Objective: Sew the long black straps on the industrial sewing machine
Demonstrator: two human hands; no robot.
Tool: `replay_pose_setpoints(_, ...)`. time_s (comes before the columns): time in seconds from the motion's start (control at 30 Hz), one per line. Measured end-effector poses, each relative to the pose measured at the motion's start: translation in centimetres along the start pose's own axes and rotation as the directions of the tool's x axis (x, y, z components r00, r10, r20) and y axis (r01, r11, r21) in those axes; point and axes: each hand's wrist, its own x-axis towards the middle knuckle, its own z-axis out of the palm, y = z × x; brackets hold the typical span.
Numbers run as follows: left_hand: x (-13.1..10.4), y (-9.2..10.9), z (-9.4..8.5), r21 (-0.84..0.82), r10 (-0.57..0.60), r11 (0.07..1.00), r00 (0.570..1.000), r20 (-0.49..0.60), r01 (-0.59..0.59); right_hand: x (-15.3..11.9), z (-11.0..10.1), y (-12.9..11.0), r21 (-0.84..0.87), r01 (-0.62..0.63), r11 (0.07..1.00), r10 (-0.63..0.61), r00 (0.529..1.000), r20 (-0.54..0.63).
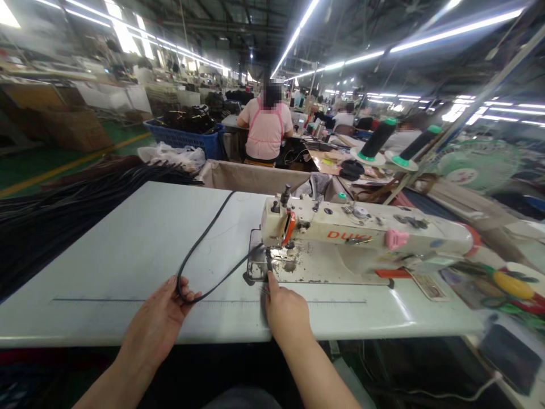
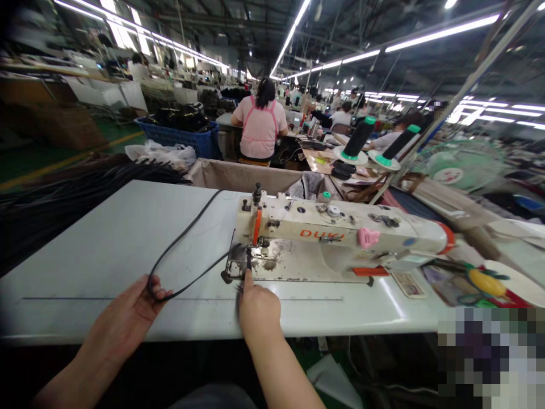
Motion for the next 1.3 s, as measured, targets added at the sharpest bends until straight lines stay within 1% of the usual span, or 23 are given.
replay_pose_setpoints(0.2, -0.4, 0.8, -2.3, 0.041, 0.025, 0.999, 0.998, -0.049, -0.023, 0.6, -0.1, -0.2, -0.010, 0.005, 1.000, -0.005, 1.000, -0.002)
replay_pose_setpoints(0.3, -0.6, 1.3, -3.2, 0.066, 0.032, 0.997, 0.999, -0.040, -0.029, 0.9, -0.1, -0.2, -0.010, 0.003, 1.000, -0.003, 1.000, -0.009)
replay_pose_setpoints(0.47, -1.3, 1.5, -4.5, 0.210, -0.025, 0.977, 0.999, -0.024, 0.029, 1.1, -0.1, -0.1, -0.012, 0.010, 1.000, -0.010, 0.999, -0.032)
replay_pose_setpoints(0.53, -1.7, 1.4, -4.7, 0.261, -0.043, 0.965, 0.999, 0.009, 0.040, 1.0, 0.0, -0.1, -0.018, 0.010, 1.000, -0.011, 0.999, -0.035)
replay_pose_setpoints(0.63, -2.5, 1.5, -4.3, 0.323, -0.096, 0.944, 0.992, 0.083, 0.064, 0.6, 0.2, -0.1, -0.033, 0.018, 0.999, -0.019, 0.999, -0.029)
replay_pose_setpoints(0.77, -3.5, 1.6, -3.4, 0.381, -0.205, 0.915, 0.966, 0.158, 0.132, 0.1, 0.3, 0.0, -0.041, 0.018, 0.999, -0.019, 0.999, -0.026)
replay_pose_setpoints(0.83, -3.7, 1.4, -3.3, 0.413, -0.243, 0.899, 0.951, 0.190, 0.148, -0.1, 0.2, 0.1, -0.040, 0.014, 0.999, -0.015, 0.999, -0.033)
replay_pose_setpoints(0.9, -3.7, 1.0, -3.4, 0.454, -0.267, 0.880, 0.936, 0.228, 0.141, -0.3, 0.1, 0.1, -0.018, 0.018, 1.000, -0.019, 0.997, -0.070)
replay_pose_setpoints(0.93, -3.7, 0.7, -3.5, 0.470, -0.271, 0.873, 0.930, 0.247, 0.129, -0.4, 0.1, 0.2, 0.002, 0.023, 1.000, -0.022, 0.994, -0.108)
replay_pose_setpoints(1.0, -3.6, 0.3, -3.8, 0.491, -0.277, 0.864, 0.919, 0.281, 0.110, -0.7, 0.3, 0.2, 0.052, 0.042, 0.998, -0.030, 0.976, -0.217)
replay_pose_setpoints(1.07, -3.6, 0.0, -4.0, 0.511, -0.286, 0.854, 0.907, 0.308, 0.096, -0.9, 0.7, 0.2, 0.144, 0.101, 0.984, -0.046, 0.939, -0.341)
replay_pose_setpoints(1.13, -3.6, -0.1, -4.1, 0.542, -0.298, 0.837, 0.897, 0.327, 0.081, -1.0, 1.2, 0.0, 0.303, 0.216, 0.928, -0.070, 0.901, -0.428)
replay_pose_setpoints(1.17, -3.6, -0.1, -4.1, 0.554, -0.297, 0.830, 0.895, 0.334, 0.068, -1.0, 1.4, -0.2, 0.395, 0.282, 0.874, -0.089, 0.893, -0.441)
replay_pose_setpoints(1.23, -3.7, 0.1, -4.0, 0.562, -0.278, 0.827, 0.895, 0.349, 0.037, -1.0, 1.6, -0.7, 0.558, 0.381, 0.737, -0.152, 0.898, -0.413)
replay_pose_setpoints(1.3, -3.8, 0.2, -3.9, 0.550, -0.264, 0.835, 0.892, 0.368, 0.020, -1.1, 1.6, -1.4, 0.670, 0.401, 0.625, -0.218, 0.914, -0.343)
